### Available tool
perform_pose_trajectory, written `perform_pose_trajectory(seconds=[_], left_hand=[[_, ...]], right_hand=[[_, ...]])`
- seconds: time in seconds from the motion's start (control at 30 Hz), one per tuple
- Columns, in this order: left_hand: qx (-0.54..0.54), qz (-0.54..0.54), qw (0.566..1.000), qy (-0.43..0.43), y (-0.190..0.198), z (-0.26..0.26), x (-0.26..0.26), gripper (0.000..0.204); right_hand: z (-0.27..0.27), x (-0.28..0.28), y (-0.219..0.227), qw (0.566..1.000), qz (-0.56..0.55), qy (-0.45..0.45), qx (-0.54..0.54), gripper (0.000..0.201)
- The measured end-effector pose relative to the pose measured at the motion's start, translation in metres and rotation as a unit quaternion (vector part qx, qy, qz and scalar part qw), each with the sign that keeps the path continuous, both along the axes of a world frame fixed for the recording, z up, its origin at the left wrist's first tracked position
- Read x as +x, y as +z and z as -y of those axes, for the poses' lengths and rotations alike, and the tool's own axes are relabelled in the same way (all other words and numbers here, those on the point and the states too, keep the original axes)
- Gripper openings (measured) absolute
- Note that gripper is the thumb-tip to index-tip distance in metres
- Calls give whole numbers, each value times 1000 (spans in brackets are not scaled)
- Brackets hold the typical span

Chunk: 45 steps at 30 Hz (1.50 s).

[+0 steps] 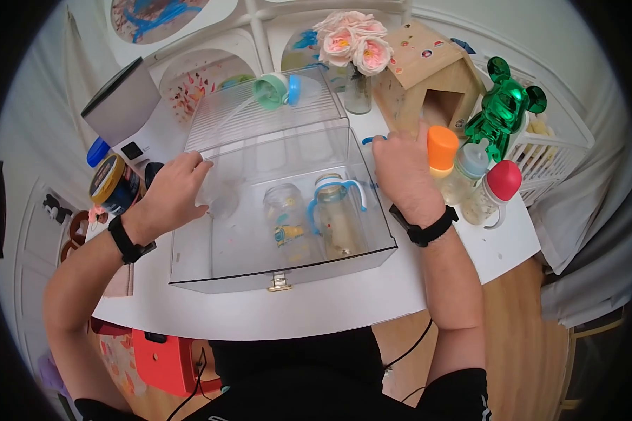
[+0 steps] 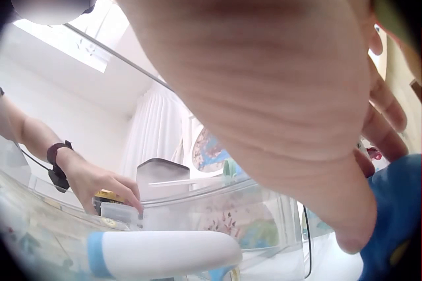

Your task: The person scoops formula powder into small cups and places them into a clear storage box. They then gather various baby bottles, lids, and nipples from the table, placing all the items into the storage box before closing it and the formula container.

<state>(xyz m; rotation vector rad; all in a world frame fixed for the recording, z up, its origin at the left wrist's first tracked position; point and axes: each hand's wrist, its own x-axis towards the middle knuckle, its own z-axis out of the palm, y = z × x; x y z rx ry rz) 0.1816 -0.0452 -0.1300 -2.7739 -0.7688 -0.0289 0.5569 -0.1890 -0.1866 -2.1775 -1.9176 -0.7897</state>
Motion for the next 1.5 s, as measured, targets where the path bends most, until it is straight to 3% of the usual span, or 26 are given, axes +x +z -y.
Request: perform_pose_trajectory(seconds=[0.3, 0.57, 0.83, 0.97, 1.23, 1.33, 1.5], left_hand=[[-13, -23, 999, 18, 2, 6, -1, 76], [-96, 118, 988, -1, 17, 19, -13, 70], [-216, 260, 941, 7, 47, 37, -22, 57], [-220, 256, 941, 0, 58, 24, -22, 59], [-239, 292, 925, 31, 54, -10, -42, 52], [-239, 306, 920, 49, 56, -14, -47, 51], [-288, 308, 905, 61, 61, -9, -40, 47]], right_hand=[[-1, 1, -2, 1000, -9, 2, 9, 31], [0, -1, -3, 1000, -5, 4, 15, 20], [2, -7, 6, 997, -17, 53, 48, 13], [2, -9, 13, 991, -61, 102, 55, 11], [4, -13, 22, 988, -46, 118, 89, 21], [14, -12, 38, 980, -28, 132, 148, 29], [41, 2, 110, 979, -53, 104, 168, 33]])
